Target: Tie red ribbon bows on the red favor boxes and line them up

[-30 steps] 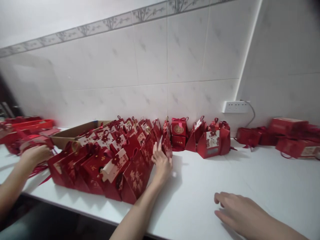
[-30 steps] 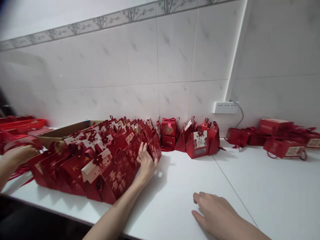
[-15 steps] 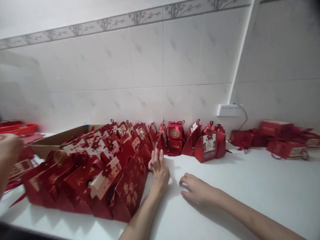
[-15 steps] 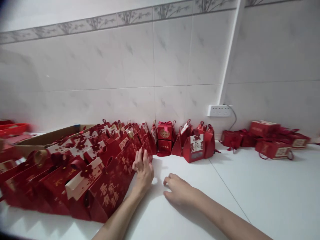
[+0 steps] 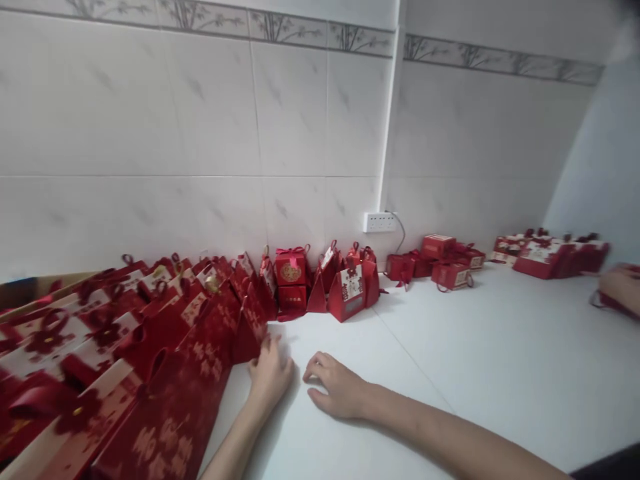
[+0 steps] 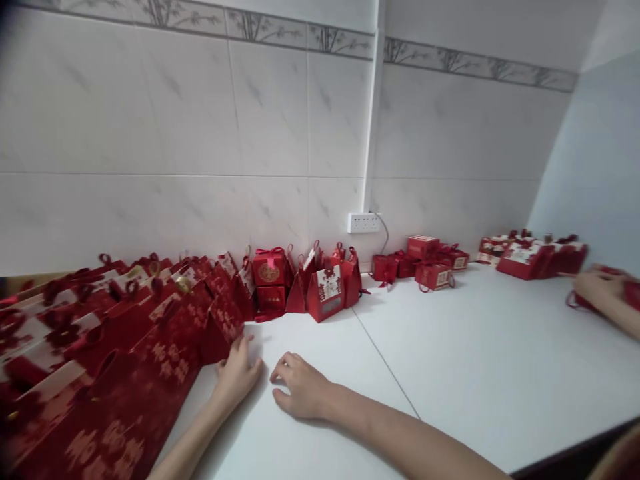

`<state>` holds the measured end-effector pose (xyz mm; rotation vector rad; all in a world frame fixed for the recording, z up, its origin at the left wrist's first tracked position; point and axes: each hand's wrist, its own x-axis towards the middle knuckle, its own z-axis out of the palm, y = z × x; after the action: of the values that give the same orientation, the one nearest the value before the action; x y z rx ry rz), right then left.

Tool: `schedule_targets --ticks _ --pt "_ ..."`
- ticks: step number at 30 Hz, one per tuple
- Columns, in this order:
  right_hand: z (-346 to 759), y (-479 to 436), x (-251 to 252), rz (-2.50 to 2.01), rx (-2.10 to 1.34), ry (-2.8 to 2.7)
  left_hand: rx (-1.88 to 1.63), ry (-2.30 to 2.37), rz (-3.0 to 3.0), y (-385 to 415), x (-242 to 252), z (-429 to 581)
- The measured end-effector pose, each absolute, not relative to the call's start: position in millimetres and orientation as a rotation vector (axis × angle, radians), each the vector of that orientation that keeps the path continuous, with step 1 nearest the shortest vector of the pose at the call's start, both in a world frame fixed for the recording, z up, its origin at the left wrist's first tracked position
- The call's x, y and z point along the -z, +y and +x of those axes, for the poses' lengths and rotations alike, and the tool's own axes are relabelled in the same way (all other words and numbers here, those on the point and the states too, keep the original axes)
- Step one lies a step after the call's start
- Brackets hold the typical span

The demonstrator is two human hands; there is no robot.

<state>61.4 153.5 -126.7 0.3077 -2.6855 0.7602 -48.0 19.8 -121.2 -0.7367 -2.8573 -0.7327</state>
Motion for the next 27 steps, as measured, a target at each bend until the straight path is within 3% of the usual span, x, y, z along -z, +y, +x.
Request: schedule_targets --ticks 8,15,27 --pt "67.4 314.6 89.3 -0.436 -0.502 -2.350 0.709 -2.645 -1.223 21.8 140.6 -19.0" --pt "85.9 448.5 105.2 -1.118 -0.422 -2.335 0.572 -2.651 -1.556 63.0 134.3 38.6" --pt "-0.4 506.8 116.0 -1.319 -0.427 -2.302 0.983 -2.609 -1.315 95.6 169.0 13.7"
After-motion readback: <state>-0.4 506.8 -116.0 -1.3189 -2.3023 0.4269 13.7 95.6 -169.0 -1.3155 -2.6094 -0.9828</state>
